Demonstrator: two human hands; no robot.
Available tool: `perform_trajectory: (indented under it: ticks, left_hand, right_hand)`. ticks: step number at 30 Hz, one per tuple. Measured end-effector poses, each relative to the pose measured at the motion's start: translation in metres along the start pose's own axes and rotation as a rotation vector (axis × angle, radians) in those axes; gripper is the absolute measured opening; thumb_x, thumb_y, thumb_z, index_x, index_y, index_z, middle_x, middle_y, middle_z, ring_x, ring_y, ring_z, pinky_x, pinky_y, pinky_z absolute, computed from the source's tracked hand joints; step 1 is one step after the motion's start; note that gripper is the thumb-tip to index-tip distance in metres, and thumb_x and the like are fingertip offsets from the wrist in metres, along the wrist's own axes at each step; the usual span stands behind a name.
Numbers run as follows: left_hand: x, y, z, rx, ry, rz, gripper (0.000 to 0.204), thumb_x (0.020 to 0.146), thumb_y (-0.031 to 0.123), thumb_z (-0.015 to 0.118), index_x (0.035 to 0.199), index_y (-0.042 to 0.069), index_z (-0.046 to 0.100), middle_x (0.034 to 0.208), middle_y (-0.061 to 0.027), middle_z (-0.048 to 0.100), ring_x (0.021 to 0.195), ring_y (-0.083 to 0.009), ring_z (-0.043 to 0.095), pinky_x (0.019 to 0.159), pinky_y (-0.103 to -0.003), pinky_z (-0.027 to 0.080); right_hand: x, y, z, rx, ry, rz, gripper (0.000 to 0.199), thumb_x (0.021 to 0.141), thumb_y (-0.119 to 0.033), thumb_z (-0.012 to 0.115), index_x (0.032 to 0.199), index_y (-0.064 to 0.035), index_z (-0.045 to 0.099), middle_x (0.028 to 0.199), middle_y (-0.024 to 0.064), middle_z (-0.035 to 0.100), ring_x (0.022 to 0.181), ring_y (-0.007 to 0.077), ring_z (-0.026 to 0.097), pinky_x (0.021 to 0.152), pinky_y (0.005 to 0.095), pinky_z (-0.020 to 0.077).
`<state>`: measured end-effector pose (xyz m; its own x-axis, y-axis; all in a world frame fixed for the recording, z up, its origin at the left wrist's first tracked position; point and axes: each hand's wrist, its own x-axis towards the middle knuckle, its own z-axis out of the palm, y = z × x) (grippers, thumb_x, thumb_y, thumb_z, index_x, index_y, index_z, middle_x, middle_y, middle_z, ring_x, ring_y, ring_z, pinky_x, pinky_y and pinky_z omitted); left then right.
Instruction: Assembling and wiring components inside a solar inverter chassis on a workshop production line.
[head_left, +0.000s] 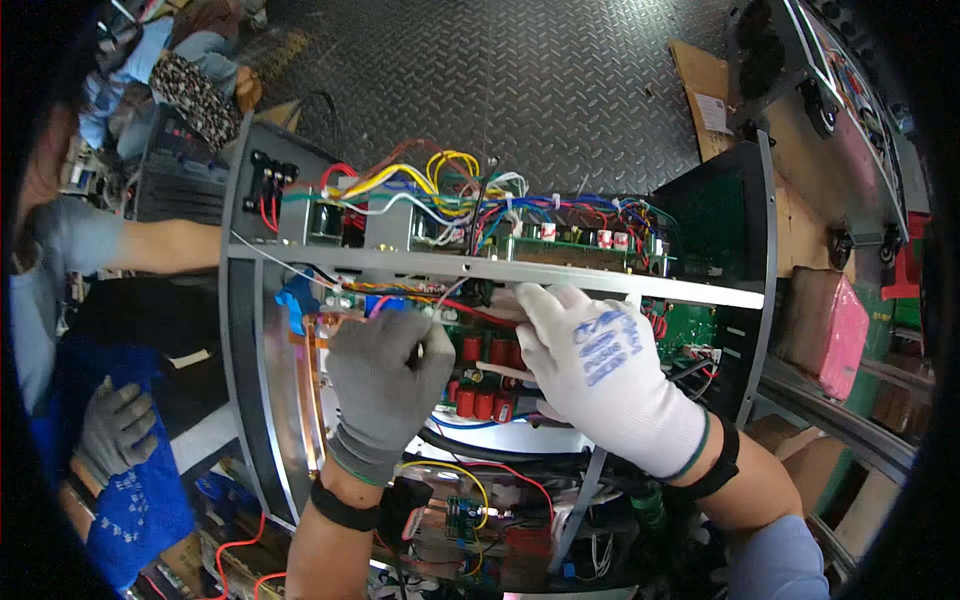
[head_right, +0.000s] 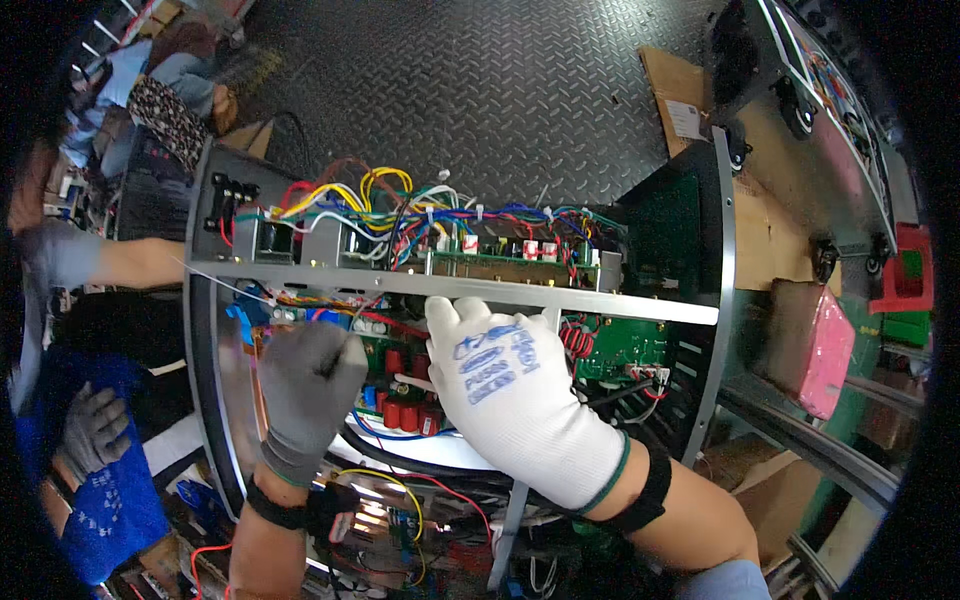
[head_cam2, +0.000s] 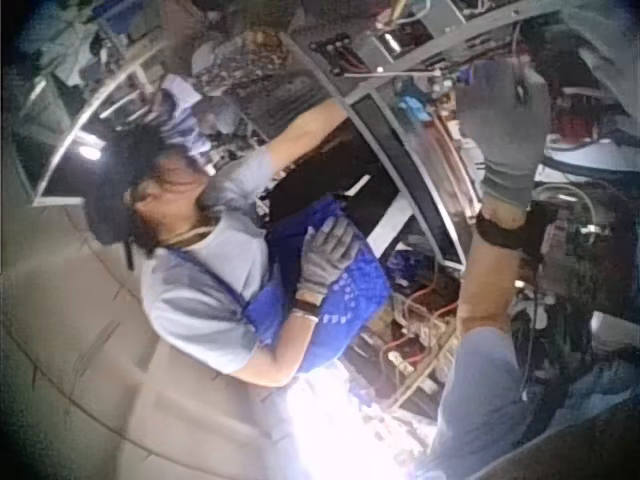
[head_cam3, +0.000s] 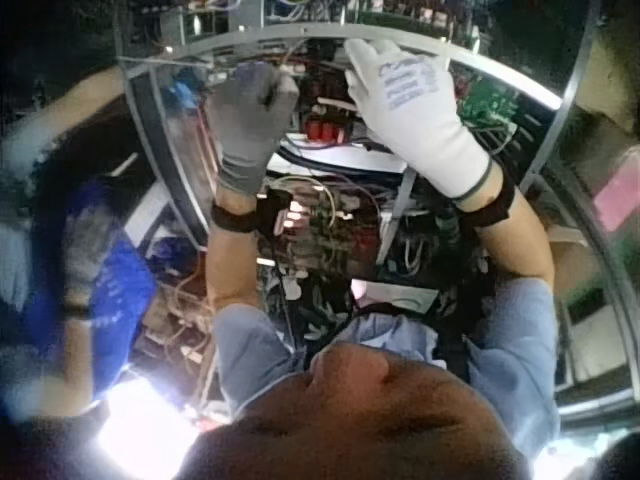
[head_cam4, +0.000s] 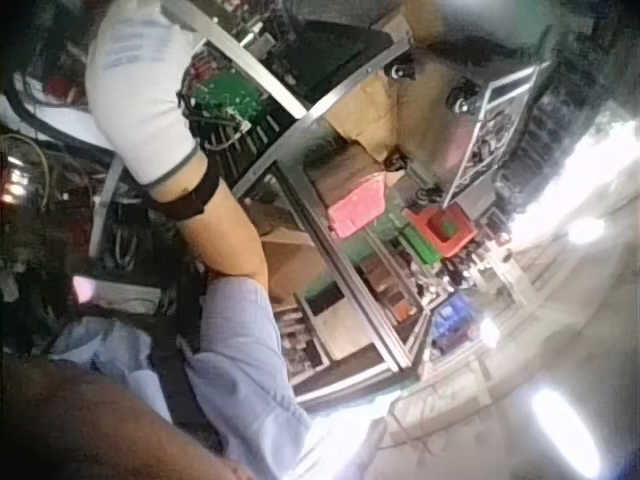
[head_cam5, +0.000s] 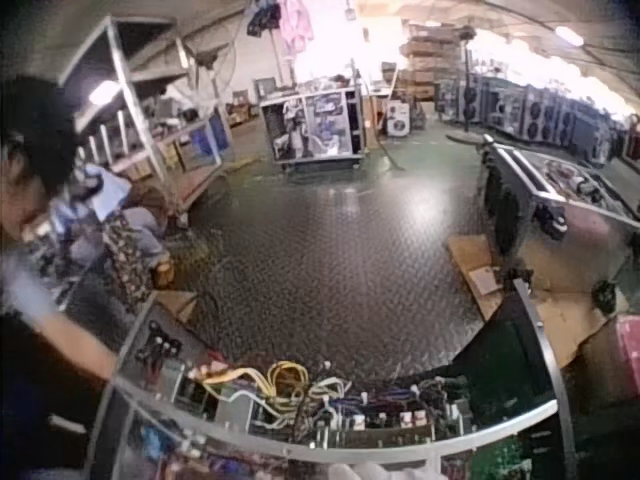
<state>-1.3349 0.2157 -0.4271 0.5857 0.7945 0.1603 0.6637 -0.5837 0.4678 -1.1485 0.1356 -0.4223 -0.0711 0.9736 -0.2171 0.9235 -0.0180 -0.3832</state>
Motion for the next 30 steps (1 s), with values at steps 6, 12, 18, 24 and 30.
perform_trajectory:
  ticks: [6,12,18,24,30]
  left_hand:
    - [0.023,-0.015,-0.006,0.175,0.004,0.088,0.008,0.07,0.011,0.064,0.07,0.009,0.056,0.062,-0.0099,0.053,0.058,-0.0305,0.055,0.058,-0.042,0.041]
    - [0.017,-0.033,-0.003,0.216,-0.032,0.173,0.008,0.07,0.011,0.063,0.07,0.009,0.055,0.064,-0.0084,0.054,0.061,-0.0278,0.054,0.06,-0.041,0.04]
    - [0.018,-0.028,-0.008,0.193,-0.005,0.182,0.008,0.069,0.011,0.063,0.069,0.009,0.055,0.064,-0.0086,0.054,0.06,-0.0287,0.054,0.059,-0.042,0.04]
    - [0.002,-0.016,0.002,-0.117,-0.111,0.201,0.009,0.069,0.015,0.062,0.07,0.011,0.054,0.065,-0.0058,0.054,0.059,-0.0259,0.053,0.059,-0.041,0.042]
    - [0.008,0.005,-0.009,-0.148,-0.269,0.244,0.012,0.069,0.014,0.064,0.069,0.011,0.053,0.061,-0.0049,0.052,0.06,-0.0246,0.054,0.059,-0.038,0.041]
  right_hand:
    - [-0.02,-0.037,-0.007,0.631,0.13,0.171,0.046,0.079,-0.003,0.059,0.124,0.006,0.05,0.135,0.0316,0.036,0.111,0.0341,0.054,0.089,0.0358,0.0458]
    - [0.003,-0.046,0.015,0.307,0.14,0.226,0.05,0.076,-0.014,0.063,0.122,-0.0015,0.048,0.119,0.0265,0.046,0.099,0.041,0.055,0.086,0.0502,0.0425]
    - [0.007,-0.037,0.012,0.243,0.135,0.111,0.044,0.077,-0.014,0.06,0.119,-0.0043,0.05,0.105,0.0189,0.053,0.089,0.0362,0.059,0.077,0.0471,0.0454]
    - [0.016,-0.015,0.015,0.15,0.136,-0.109,0.046,0.078,-0.012,0.059,0.123,-0.0065,0.051,0.095,0.0131,0.06,0.081,0.0309,0.062,0.07,0.0421,0.0484]
    - [0.029,-0.004,0.004,0.124,0.028,-0.206,0.04,0.079,-0.012,0.06,0.118,-0.0079,0.053,0.09,0.0107,0.062,0.08,0.0282,0.064,0.066,0.0399,0.0512]
